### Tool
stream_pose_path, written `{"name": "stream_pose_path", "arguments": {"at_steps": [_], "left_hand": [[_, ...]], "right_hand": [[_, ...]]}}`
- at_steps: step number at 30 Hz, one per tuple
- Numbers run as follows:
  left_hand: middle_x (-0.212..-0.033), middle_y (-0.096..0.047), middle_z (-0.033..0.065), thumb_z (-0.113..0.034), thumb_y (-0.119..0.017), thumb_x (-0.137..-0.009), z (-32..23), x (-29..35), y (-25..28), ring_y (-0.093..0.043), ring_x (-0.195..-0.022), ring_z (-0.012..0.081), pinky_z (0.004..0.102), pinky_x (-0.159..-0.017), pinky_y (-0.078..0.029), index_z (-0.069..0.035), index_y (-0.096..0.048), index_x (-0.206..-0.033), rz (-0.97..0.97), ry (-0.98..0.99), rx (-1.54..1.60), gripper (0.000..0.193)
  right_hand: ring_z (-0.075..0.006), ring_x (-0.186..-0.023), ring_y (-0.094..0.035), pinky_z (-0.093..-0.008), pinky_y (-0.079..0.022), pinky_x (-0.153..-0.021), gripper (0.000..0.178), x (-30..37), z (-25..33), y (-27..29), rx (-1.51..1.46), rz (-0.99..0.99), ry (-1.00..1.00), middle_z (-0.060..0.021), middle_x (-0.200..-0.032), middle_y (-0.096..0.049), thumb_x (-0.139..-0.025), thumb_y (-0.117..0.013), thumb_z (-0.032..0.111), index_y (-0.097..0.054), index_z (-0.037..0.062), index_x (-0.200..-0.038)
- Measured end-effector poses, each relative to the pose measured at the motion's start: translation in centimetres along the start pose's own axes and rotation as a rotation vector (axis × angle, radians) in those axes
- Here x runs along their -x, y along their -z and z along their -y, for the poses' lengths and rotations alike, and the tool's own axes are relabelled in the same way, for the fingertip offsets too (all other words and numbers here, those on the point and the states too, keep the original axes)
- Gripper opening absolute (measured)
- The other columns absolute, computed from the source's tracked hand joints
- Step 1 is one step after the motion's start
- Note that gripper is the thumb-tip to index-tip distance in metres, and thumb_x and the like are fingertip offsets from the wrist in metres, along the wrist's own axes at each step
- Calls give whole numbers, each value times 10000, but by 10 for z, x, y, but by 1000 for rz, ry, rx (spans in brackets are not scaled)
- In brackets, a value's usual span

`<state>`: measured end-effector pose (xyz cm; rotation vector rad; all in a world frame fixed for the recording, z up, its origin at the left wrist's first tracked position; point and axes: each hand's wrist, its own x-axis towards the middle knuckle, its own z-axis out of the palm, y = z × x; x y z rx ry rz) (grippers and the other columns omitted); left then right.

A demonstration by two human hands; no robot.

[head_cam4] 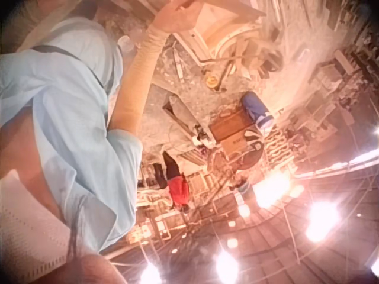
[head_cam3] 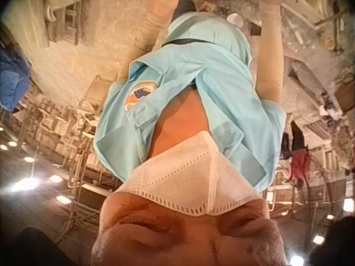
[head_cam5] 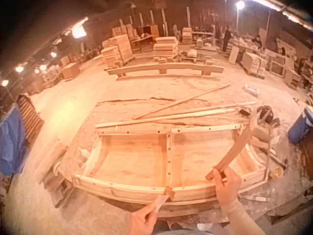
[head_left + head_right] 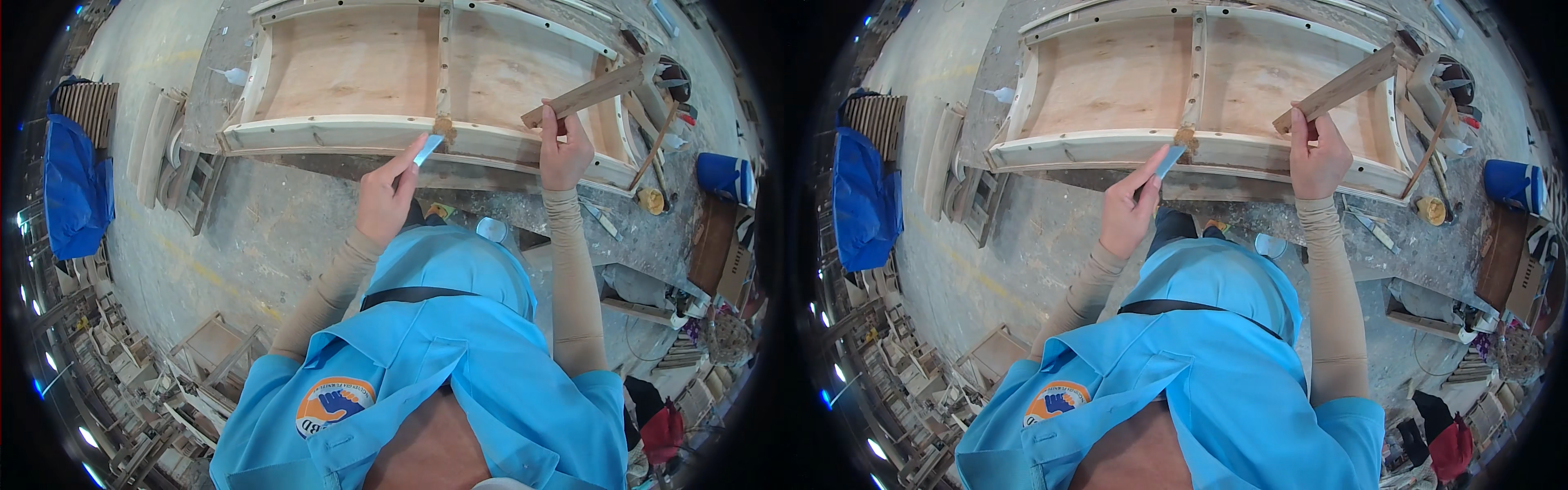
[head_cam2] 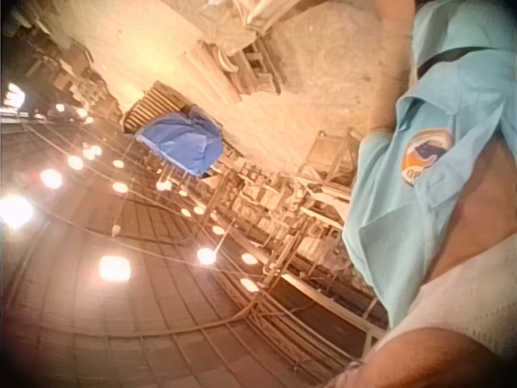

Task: The person assembles a wooden frame by sanding the edges of a plank, applying glue to the joints, and fitting a smaller wooden piece into place. They use a sanding block to smooth the wood and a glue bottle to secure the connection between the frame components.

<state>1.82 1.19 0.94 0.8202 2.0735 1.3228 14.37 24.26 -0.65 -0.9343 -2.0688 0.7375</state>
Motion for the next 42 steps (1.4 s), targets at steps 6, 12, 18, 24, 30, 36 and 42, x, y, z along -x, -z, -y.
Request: {"name": "stream_pose_path", "arguments": {"at_steps": [6,12,18,24,30,36,42], "left_hand": [[-701,-504,-35,-23,-498,-963,-21,-11,-5,-393,-579,42,205,-542,-378,-115,-535,-1376,76,-76,258,424],[-1056,-690,157,-10,-550,-918,-2,0,10,-587,-662,148,253,-669,-485,-131,-555,-1350,-32,-147,-77,448],[-1015,-684,136,-3,-567,-896,9,-4,5,-641,-728,262,316,-668,-527,-158,-553,-1350,-111,-336,-241,480],[-786,-577,60,-13,-594,-834,24,-7,0,-580,-631,230,335,-558,-497,-244,-559,-1353,-145,-473,-500,569],[-705,-484,47,-3,-607,-788,25,-10,21,-519,-576,200,322,-524,-461,-266,-565,-1353,-120,-588,-672,624],[-702,-442,35,-3,-583,-771,14,-19,29,-502,-571,179,316,-499,-432,-298,-546,-1370,-84,-676,-872,669],[-717,-432,25,6,-573,-757,15,-19,40,-508,-586,165,306,-508,-438,-315,-536,-1378,-6,-705,-953,699]], "right_hand": [[-150,-623,-637,-280,-496,-599,143,1,-2,2,-50,1,27,-88,-756,-671,-909,-645,134,-708,40,-996],[-153,-625,-642,-281,-497,-603,144,1,2,3,-70,0,-3,-90,-767,-676,-909,-645,129,-705,34,-998],[-149,-621,-637,-281,-494,-601,147,0,0,3,-39,8,10,-89,-766,-676,-909,-646,129,-706,32,-1002],[-139,-623,-633,-278,-492,-608,150,0,0,2,-34,13,0,-82,-757,-674,-911,-643,134,-708,36,-1004],[-132,-610,-619,-273,-484,-601,151,0,-3,2,-9,-11,55,-78,-745,-667,-912,-641,137,-710,37,-1001],[-134,-608,-615,-274,-476,-594,152,1,-3,1,-21,-7,27,-77,-742,-663,-913,-639,145,-712,43,-1000],[-150,-609,-617,-282,-476,-602,165,1,-5,0,0,-21,52,-79,-740,-664,-912,-645,166,-716,45,-998]]}}
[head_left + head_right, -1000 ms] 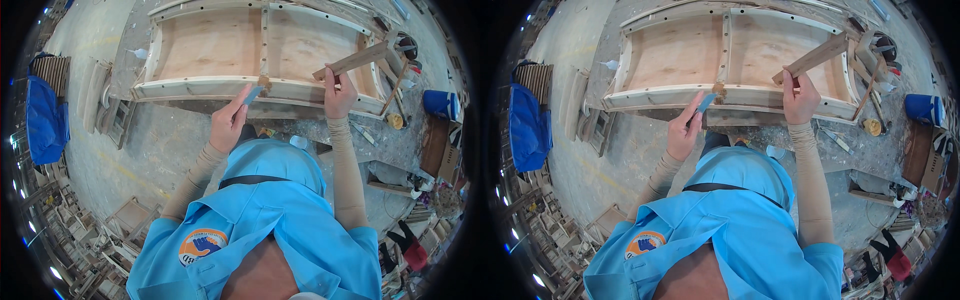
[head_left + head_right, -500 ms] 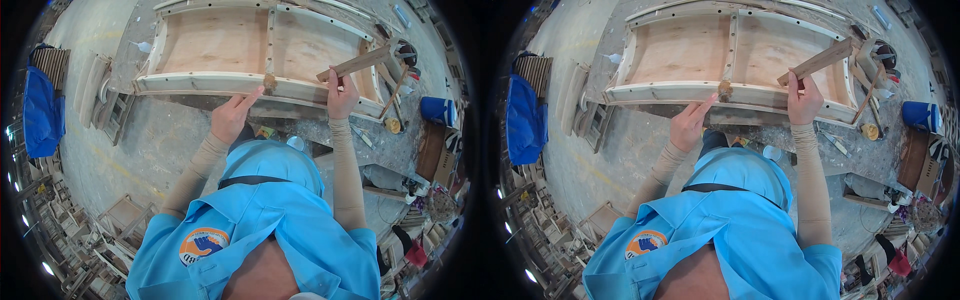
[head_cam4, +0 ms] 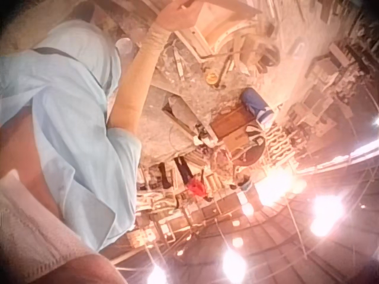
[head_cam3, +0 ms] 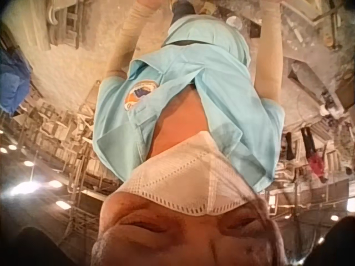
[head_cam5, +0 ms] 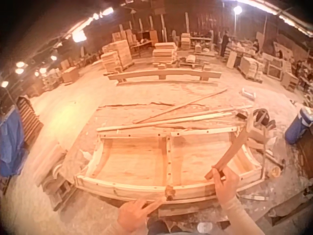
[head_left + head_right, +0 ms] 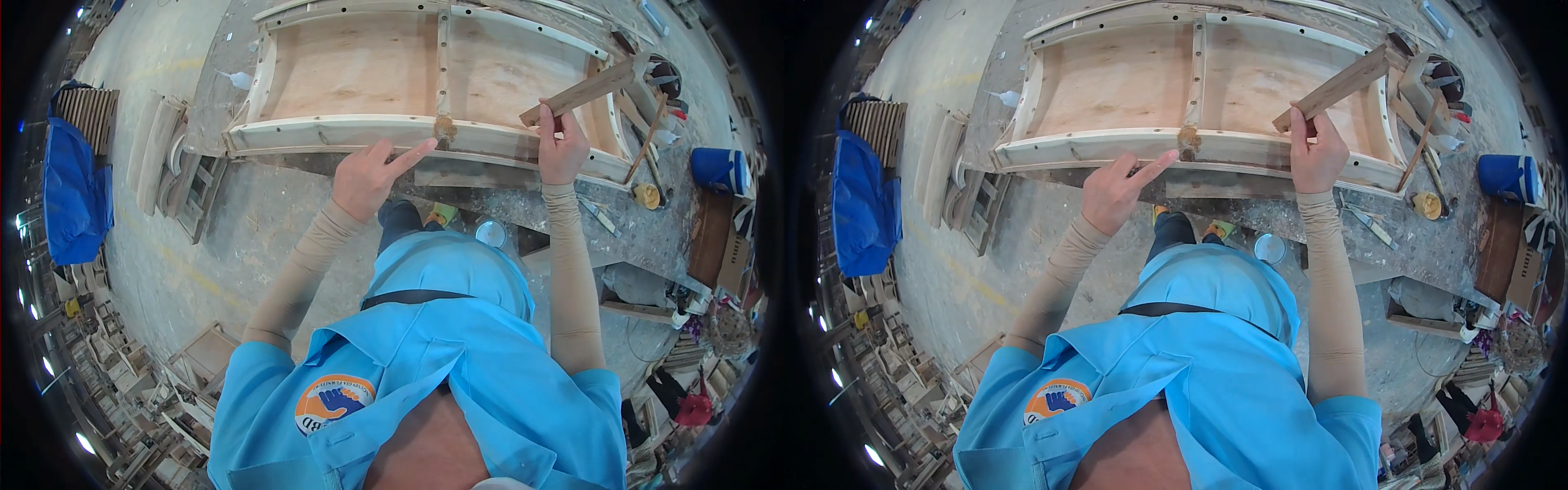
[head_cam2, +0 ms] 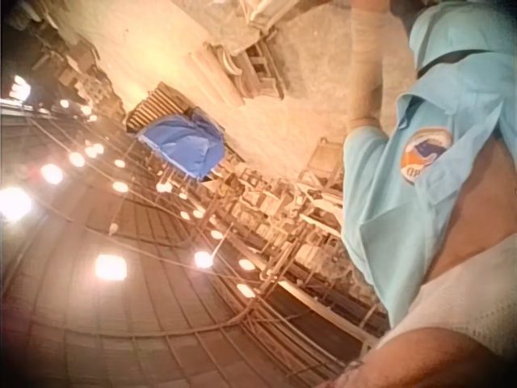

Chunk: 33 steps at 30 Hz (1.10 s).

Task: The person assembles a wooden frame by sanding the edges of a plank, applying glue to the joints, and fitting a smaller wooden piece into place. They use a sanding block to smooth the wood and a glue bottle to secure the connection between the frame components.

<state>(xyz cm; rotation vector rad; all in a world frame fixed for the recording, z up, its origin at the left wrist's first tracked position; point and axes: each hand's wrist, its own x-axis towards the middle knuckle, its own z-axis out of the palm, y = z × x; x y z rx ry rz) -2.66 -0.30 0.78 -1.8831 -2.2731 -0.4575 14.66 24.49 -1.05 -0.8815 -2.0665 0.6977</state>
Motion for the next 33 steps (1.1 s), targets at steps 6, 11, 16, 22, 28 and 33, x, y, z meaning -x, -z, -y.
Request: {"name": "stream_pose_path", "arguments": {"at_steps": [6,11,16,22,28,33], "left_hand": [[-707,-412,26,5,-570,-771,-4,-2,-3,-479,-571,169,310,-506,-429,-315,-547,-1367,-46,19,37,677],[-699,-397,30,0,-570,-777,-4,-5,1,-468,-563,177,313,-507,-430,-312,-548,-1368,-51,24,47,668],[-698,-398,39,8,-582,-770,-8,0,2,-480,-565,183,313,-515,-439,-307,-544,-1372,2,10,35,681],[-764,-515,84,4,-576,-865,23,-12,23,-538,-638,230,353,-567,-456,-231,-563,-1350,-191,303,205,540],[-979,-635,121,-89,-528,-933,97,-55,41,-616,-833,293,387,-754,-499,-173,-596,-1291,-67,293,72,374],[-1171,-631,140,-96,-521,-929,149,-82,10,-581,-1100,317,397,-935,-464,-158,-619,-1243,194,159,108,334]], "right_hand": [[-160,-611,-621,-288,-477,-605,165,-1,4,0,5,-6,-30,-87,-731,-663,-909,-647,169,-715,45,-995],[-158,-606,-616,-286,-473,-601,163,-1,0,0,-6,-18,-23,-89,-725,-658,-908,-649,168,-714,45,-995],[-158,-610,-615,-289,-472,-596,158,-1,2,-1,-3,-3,-24,-91,-730,-656,-909,-650,162,-711,43,-994],[-137,-621,-616,-265,-483,-594,160,1,6,0,-26,-1,-37,-78,-752,-670,-919,-636,144,-710,40,-1014],[-204,-664,-651,-317,-503,-610,145,1,-2,-3,8,-35,12,-88,-751,-674,-911,-625,151,-700,47,-979],[-316,-669,-634,-413,-493,-594,99,-1,8,-2,-11,-74,-27,-111,-738,-643,-865,-639,192,-653,94,-869]]}}
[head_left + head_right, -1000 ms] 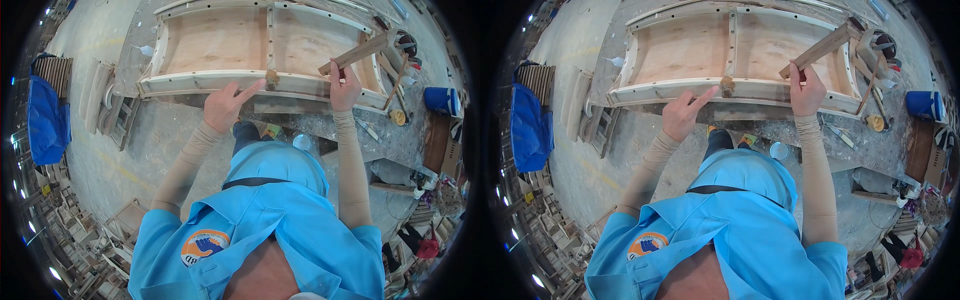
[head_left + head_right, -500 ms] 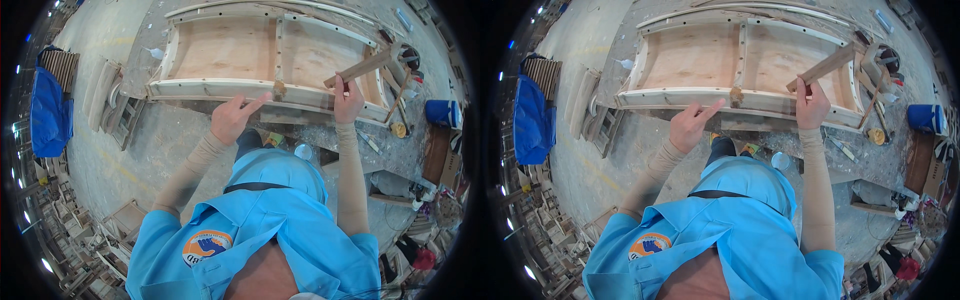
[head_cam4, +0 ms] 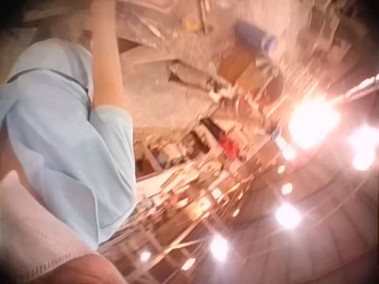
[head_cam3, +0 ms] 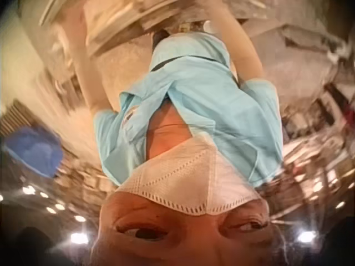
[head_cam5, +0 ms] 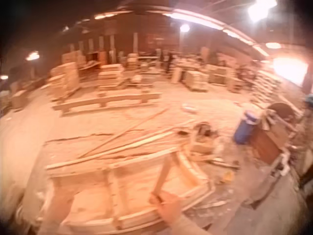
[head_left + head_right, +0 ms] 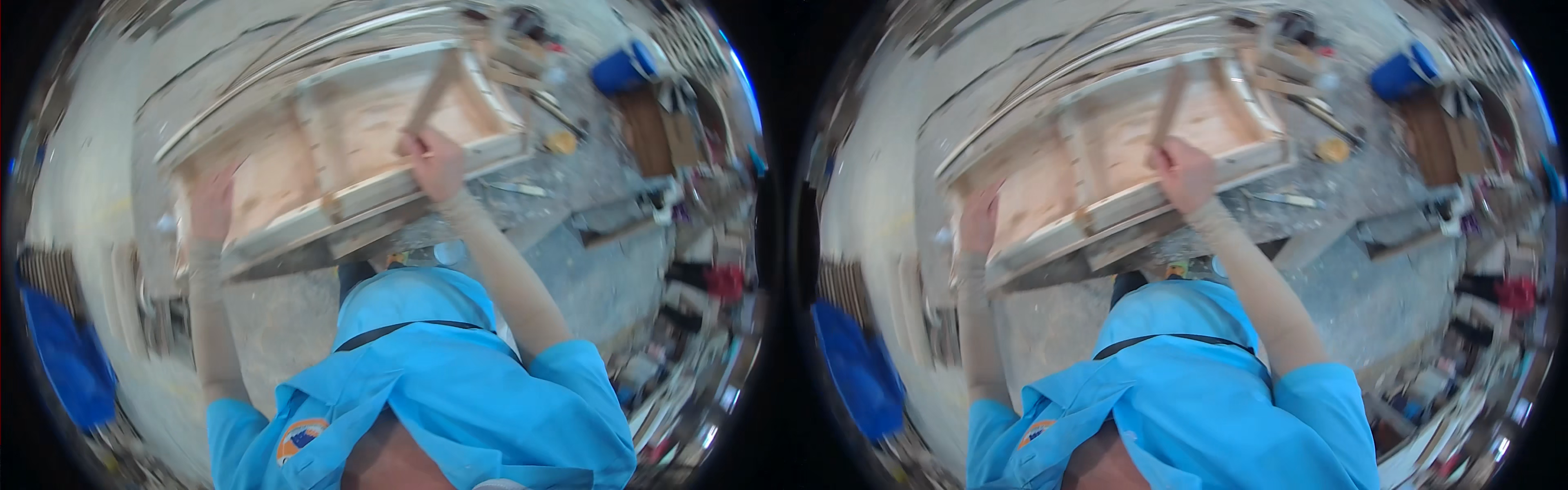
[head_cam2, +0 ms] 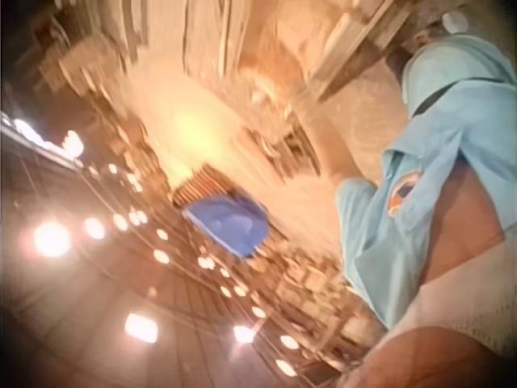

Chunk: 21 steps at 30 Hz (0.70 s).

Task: The person assembles a wooden frame by sanding the edges of a plank, applying glue to the joints, and fitting a smaller wooden piece into place. They use a sanding block to smooth the wood and a glue bottle to secure the connection between the frame components.

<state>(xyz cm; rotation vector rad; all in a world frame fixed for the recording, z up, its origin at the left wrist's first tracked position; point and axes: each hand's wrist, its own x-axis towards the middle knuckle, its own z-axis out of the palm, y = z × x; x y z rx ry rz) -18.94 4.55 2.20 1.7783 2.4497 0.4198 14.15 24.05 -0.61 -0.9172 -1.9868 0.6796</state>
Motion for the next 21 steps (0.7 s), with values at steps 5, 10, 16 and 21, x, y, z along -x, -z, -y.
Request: {"name": "stream_pose_path", "arguments": {"at_steps": [5,10,16,21], "left_hand": [[-1029,-608,134,-89,-568,-874,15,-23,-24,-563,-994,331,439,-883,-441,-169,-538,-1339,194,-139,-121,473],[-1046,-615,110,-174,-599,-891,-24,-31,2,-569,-1031,299,405,-968,-402,-136,-505,-1384,-62,-303,-4,503],[-1168,-636,97,-231,-524,-976,-170,-42,29,-558,-1134,227,360,-995,-391,-14,-567,-1294,243,-228,856,387],[-1081,-661,122,-251,-444,-1028,-194,-33,-14,-602,-1040,188,321,-952,-435,49,-611,-1169,267,51,1340,371]], "right_hand": [[-306,-641,-628,-394,-491,-578,116,1,-6,3,-115,-45,-62,-113,-713,-633,-888,-628,201,-646,91,-921],[-323,-620,-608,-377,-469,-553,165,-5,20,23,-374,-18,-284,-137,-688,-612,-899,-627,222,-628,60,-868],[-357,-633,-589,-410,-463,-581,201,-9,55,32,-481,298,-95,-157,-694,-596,-872,-638,243,-624,45,-842],[-354,-744,-625,-447,-485,-672,177,-15,63,50,-359,516,-44,-147,-778,-643,-869,-618,232,-656,62,-904]]}}
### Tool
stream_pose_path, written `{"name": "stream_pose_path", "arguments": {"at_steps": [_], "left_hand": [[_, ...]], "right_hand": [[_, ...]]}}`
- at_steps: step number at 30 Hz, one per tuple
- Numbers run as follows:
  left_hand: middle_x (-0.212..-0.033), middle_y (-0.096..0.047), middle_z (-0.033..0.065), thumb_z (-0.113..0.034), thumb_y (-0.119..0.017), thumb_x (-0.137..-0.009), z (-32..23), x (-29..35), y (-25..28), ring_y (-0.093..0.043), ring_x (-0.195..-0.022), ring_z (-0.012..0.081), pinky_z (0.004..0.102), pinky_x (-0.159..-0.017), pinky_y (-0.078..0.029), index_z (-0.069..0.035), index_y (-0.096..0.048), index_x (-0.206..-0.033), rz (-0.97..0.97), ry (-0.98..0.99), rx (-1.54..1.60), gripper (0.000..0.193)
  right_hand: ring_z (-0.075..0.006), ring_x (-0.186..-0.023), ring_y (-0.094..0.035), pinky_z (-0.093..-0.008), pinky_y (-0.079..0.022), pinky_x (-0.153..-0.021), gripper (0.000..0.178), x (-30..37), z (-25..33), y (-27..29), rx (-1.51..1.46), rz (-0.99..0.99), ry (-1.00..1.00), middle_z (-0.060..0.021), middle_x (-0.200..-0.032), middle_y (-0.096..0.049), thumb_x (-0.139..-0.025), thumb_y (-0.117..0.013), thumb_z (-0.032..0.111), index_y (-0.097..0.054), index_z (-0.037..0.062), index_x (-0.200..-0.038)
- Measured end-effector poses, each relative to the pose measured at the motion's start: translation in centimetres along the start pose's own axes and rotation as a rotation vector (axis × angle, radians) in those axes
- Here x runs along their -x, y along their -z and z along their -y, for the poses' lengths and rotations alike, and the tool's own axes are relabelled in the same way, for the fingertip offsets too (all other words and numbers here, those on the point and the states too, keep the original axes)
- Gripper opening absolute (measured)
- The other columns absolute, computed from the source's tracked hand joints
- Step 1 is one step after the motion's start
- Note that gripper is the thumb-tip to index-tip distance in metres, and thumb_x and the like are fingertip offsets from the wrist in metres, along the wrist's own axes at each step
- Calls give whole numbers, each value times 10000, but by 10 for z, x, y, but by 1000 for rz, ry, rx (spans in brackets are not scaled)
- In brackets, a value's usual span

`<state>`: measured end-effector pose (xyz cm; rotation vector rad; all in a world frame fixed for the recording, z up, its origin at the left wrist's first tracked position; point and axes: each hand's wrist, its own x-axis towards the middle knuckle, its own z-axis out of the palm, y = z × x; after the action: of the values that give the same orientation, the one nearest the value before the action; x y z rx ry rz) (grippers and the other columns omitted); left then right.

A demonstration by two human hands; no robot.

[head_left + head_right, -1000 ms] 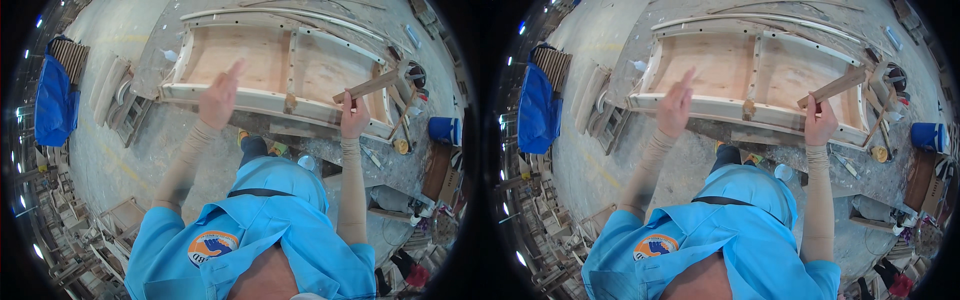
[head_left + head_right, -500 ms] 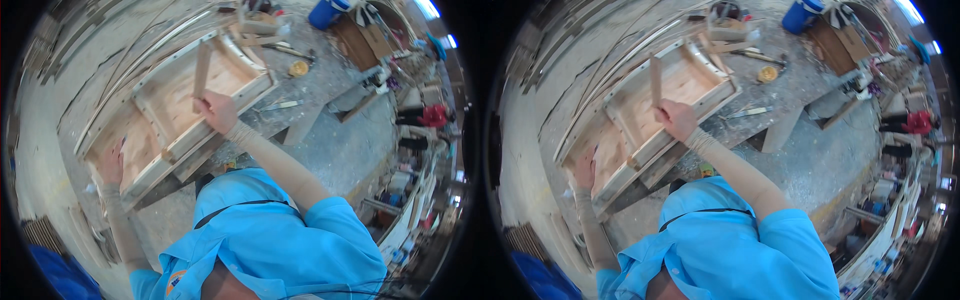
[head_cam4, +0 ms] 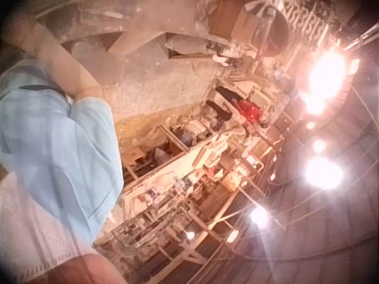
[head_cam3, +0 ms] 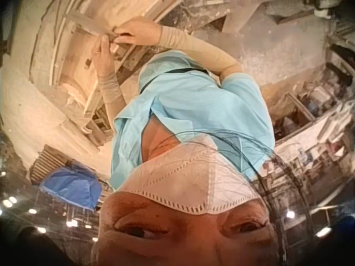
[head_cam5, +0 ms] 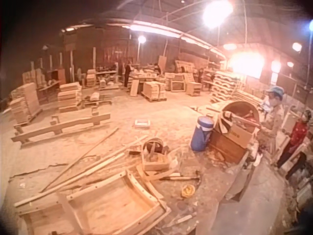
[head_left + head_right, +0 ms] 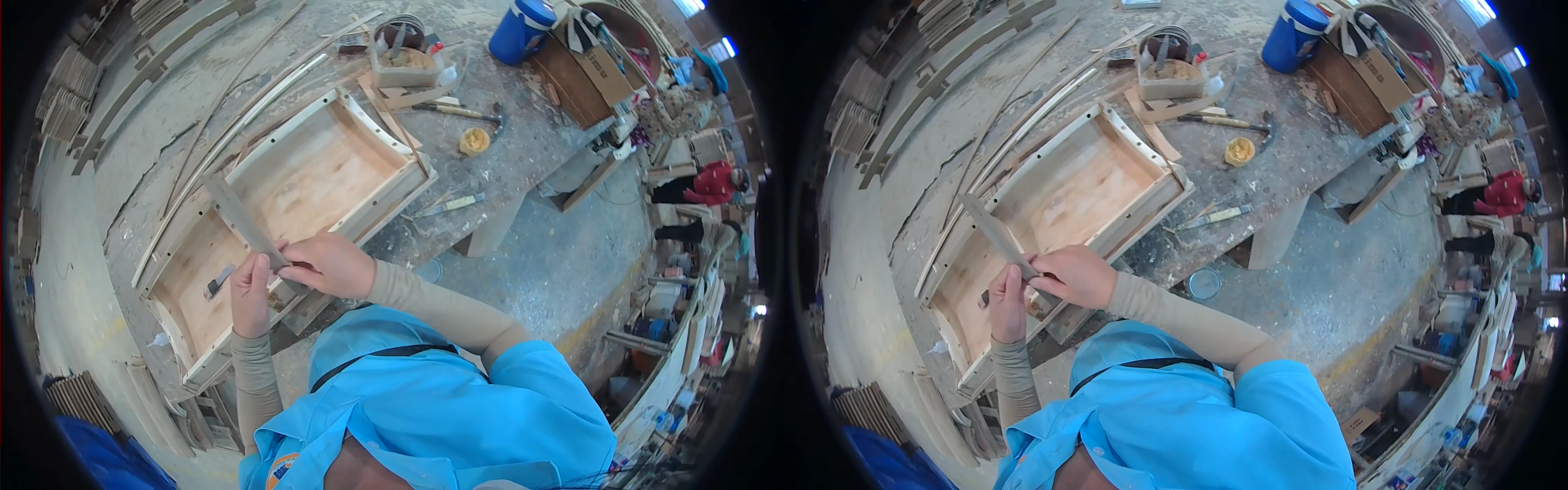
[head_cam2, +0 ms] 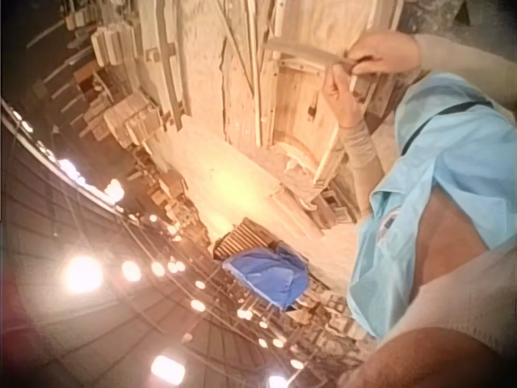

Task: The person assembles a wooden frame by sanding the edges of a plank, applying glue to the joints, and fitting a smaller wooden piece into place. They use a sanding block to smooth the wood and a glue bottle to secure the connection between the frame components.

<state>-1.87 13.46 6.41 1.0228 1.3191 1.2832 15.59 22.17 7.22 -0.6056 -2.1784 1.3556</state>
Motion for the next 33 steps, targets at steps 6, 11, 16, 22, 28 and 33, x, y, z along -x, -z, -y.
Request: {"name": "stream_pose_path", "arguments": {"at_steps": [6,11,16,22,28,33], "left_hand": [[-962,-660,99,-265,-417,-1041,-7,2,21,-602,-915,142,293,-860,-469,48,-627,-1111,-255,54,98,384],[-871,-644,59,-269,-424,-1037,-7,13,48,-575,-803,98,255,-774,-456,31,-638,-1109,-466,114,-5,376],[-797,-619,1,-249,-440,-1029,-2,6,48,-521,-724,53,227,-687,-430,18,-660,-1101,-507,128,-254,354],[-765,-610,-27,-222,-481,-1014,19,-27,32,-472,-654,34,218,-617,-419,-9,-695,-1072,-405,113,-227,308],[-733,-581,-33,-205,-490,-1008,31,-7,40,-483,-646,42,215,-607,-419,-8,-702,-1054,-496,175,-161,294],[-728,-578,-31,-195,-492,-1007,37,-9,42,-488,-645,45,212,-619,-429,-1,-700,-1052,-542,211,-136,288]], "right_hand": [[-346,-862,-640,-419,-511,-742,258,30,-16,34,-15,50,-41,-161,-965,-673,-890,-616,229,-666,71,-1088],[-226,-806,-687,-313,-525,-722,245,33,-10,101,-155,-26,-30,-119,-937,-708,-908,-606,138,-657,40,-1127],[-162,-793,-676,-274,-521,-756,227,-37,-29,205,72,-677,-50,-86,-944,-710,-954,-524,79,-668,7,-1115],[-302,-1228,-487,-444,-403,-1016,239,-157,-218,252,1161,-93,-82,-121,-1330,-531,-890,-557,157,-695,33,-1041],[-308,-1325,-380,-453,-313,-1092,264,-229,-279,251,1514,140,-211,-88,-1404,-462,-888,-520,190,-712,79,-1033],[-330,-1318,-398,-510,-281,-1103,291,-251,-303,251,1638,295,-347,-88,-1329,-540,-894,-502,195,-717,106,-1068]]}}
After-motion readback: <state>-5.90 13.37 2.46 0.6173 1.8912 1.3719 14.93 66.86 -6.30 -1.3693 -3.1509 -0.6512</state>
